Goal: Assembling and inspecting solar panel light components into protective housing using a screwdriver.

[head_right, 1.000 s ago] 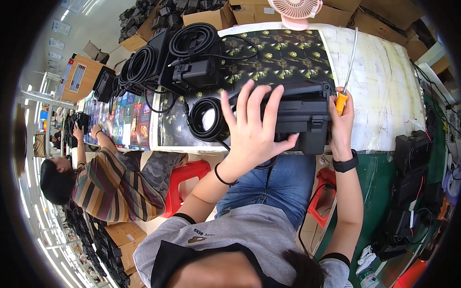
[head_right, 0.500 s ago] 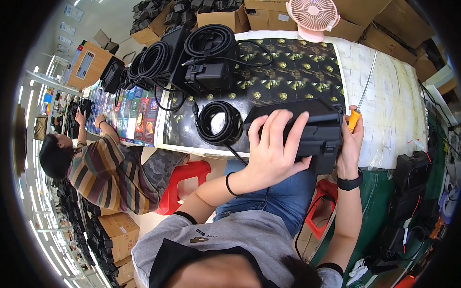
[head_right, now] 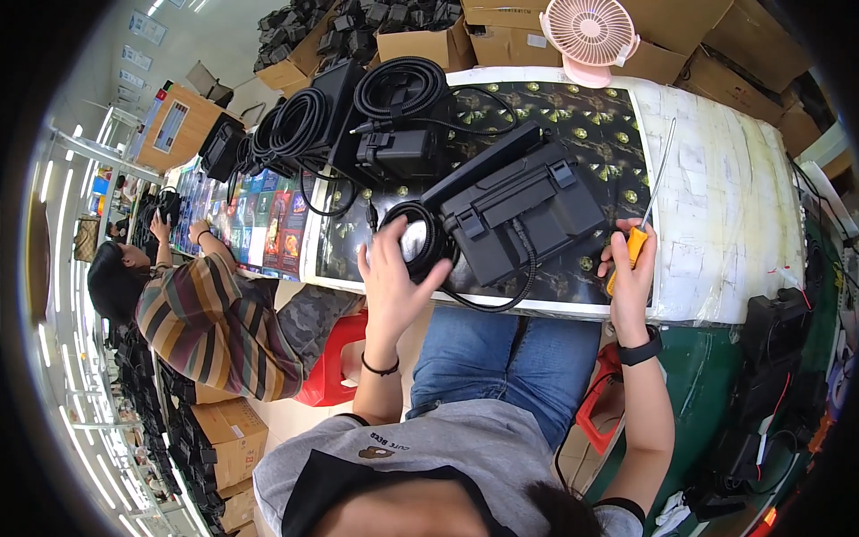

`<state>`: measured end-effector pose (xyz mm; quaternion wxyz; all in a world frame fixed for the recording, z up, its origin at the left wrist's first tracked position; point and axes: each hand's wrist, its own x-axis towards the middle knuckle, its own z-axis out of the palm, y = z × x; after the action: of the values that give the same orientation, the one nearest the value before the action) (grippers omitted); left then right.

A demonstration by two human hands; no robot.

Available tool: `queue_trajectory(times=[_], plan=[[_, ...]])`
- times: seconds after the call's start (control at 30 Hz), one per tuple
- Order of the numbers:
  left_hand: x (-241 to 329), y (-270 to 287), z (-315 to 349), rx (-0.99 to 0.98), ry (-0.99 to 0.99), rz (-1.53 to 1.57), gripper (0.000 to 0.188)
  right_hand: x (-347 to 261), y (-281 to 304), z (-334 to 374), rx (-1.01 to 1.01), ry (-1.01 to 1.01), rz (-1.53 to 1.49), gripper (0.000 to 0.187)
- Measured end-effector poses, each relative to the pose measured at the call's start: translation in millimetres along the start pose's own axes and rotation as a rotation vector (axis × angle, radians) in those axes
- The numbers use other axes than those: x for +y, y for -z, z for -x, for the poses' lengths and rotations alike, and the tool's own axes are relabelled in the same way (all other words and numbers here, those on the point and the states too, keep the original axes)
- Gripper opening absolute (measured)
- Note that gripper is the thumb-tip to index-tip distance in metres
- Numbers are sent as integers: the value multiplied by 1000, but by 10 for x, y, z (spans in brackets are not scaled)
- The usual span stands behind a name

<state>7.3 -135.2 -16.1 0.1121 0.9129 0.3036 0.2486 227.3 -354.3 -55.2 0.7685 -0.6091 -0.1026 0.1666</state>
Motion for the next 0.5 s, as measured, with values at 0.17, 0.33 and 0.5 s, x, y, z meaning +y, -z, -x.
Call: queue_trajectory(times=[0.17,0.33,0.5], plan=[[-356,-76,330,9,20,313,35,90,4,37,-1,81,72,31],[-346,-63,307,380,117,533,40,102,-13,74,-19,108,87,32],[68,165,-176,558,-388,389,44,172,58,73,-68,121,189,33]])
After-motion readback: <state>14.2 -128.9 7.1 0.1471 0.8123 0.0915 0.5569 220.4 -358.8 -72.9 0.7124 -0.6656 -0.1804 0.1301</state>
